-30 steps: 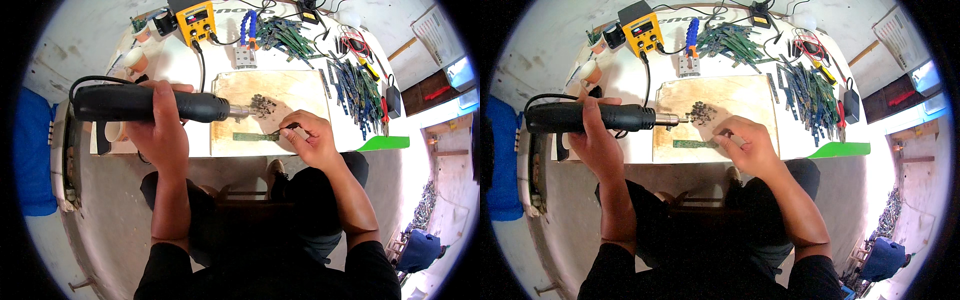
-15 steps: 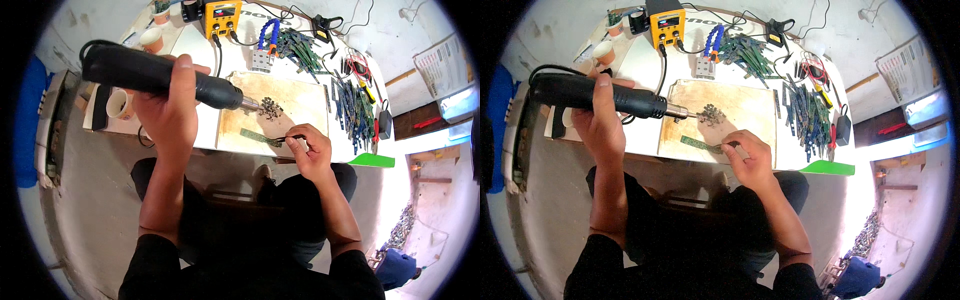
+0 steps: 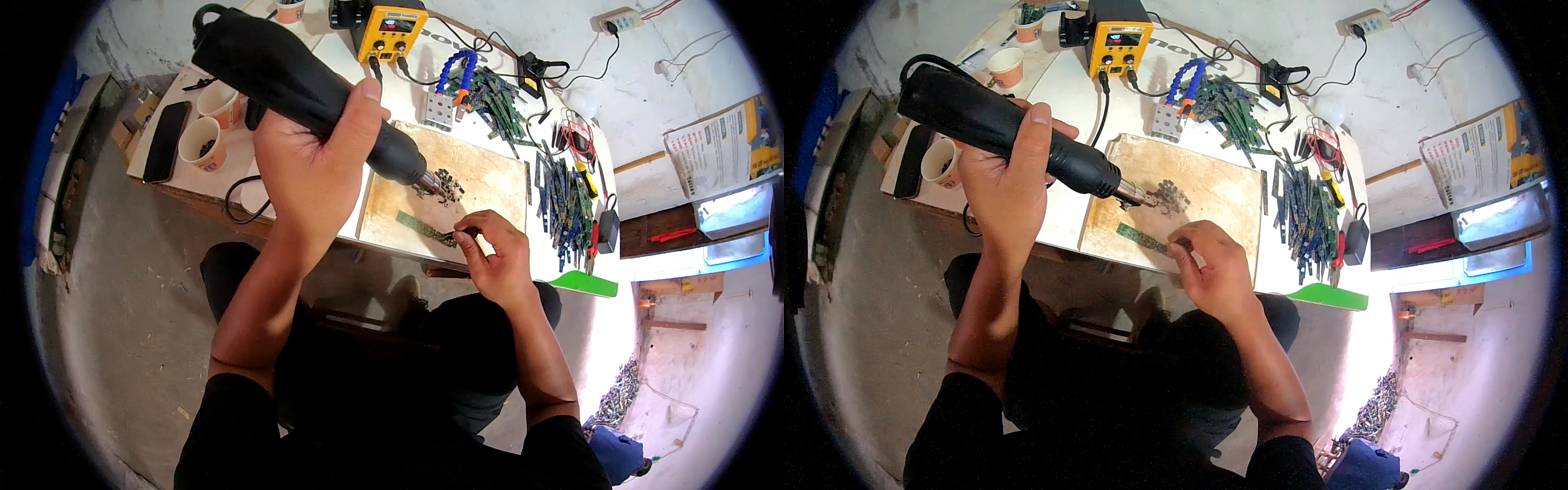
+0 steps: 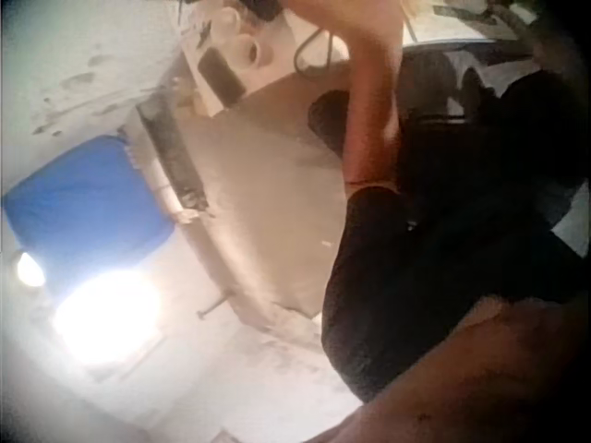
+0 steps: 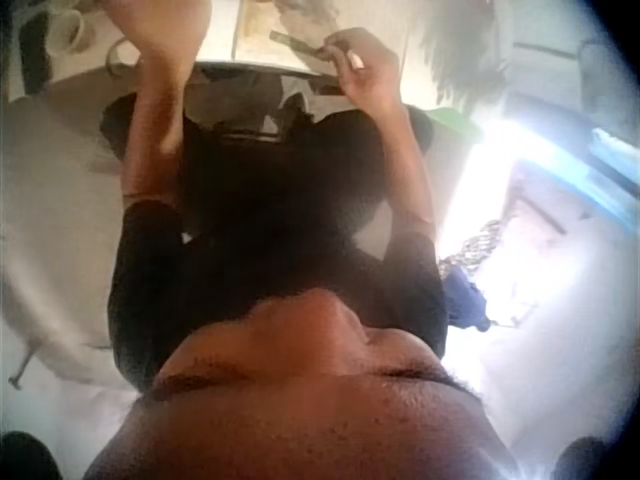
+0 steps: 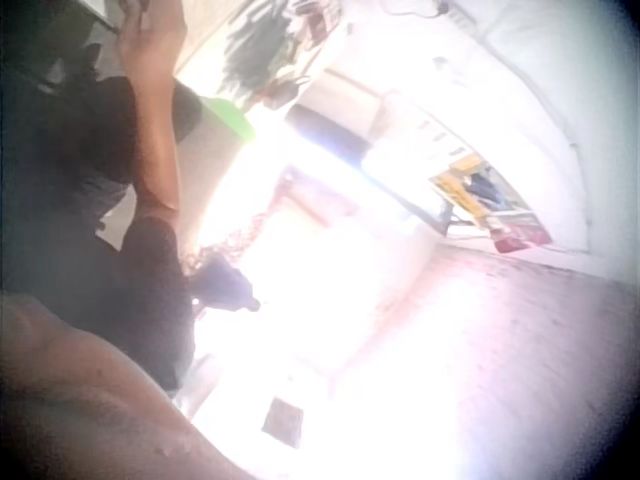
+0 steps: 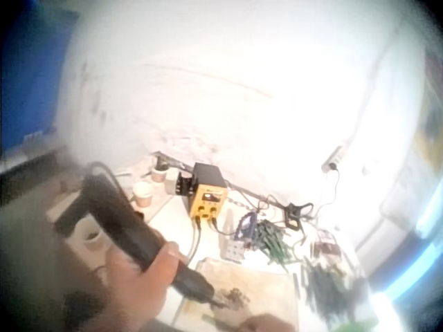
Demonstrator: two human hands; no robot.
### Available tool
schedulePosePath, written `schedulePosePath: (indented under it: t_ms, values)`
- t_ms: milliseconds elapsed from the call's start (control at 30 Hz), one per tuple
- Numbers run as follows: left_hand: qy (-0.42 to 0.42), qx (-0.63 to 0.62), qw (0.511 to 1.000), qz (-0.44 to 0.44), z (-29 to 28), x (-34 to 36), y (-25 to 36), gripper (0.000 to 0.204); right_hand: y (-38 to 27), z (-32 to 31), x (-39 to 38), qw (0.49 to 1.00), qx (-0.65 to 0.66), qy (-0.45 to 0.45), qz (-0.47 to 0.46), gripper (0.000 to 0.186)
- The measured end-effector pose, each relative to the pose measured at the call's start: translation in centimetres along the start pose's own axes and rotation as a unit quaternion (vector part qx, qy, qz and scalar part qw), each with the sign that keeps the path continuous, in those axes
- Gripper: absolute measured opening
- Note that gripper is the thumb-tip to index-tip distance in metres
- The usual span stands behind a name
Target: The person uses a soldering iron to apply heat to a green circuit board held with tweezers. The person works on a cluttered workbench, repeatedly applying the iron to specific points on the board while manipulating the board's position.
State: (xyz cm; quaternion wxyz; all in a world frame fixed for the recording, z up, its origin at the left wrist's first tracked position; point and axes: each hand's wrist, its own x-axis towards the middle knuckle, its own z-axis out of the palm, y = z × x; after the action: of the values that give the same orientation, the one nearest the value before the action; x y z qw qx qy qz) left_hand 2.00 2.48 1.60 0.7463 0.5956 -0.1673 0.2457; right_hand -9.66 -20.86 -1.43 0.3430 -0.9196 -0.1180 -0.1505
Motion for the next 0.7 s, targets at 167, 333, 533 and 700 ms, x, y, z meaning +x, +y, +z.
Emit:
schedulePosePath:
  t_ms: [167,333,533,700]
  values:
    - [-0.008,-0.03,0.999,0.013,-0.1,0.2,0.1,0.017,-0.5,0.0,0.2,1.0,-0.023,-0.011,0.004,0.011]
    - [0.006,-0.061,0.998,0.019,-0.1,0.1,-0.2,0.014,-0.8,-0.1,0.9,0.998,-0.041,-0.035,0.014,0.013]
    - [0.032,-0.118,0.992,-0.037,0.1,0.1,1.0,0.011,-1.6,0.2,1.7,0.995,-0.071,-0.063,0.028,0.011]
    - [0.038,-0.104,0.993,-0.028,-0.1,0.1,0.6,0.013,-1.3,-0.5,0.8,0.996,-0.064,-0.044,0.034,0.013]
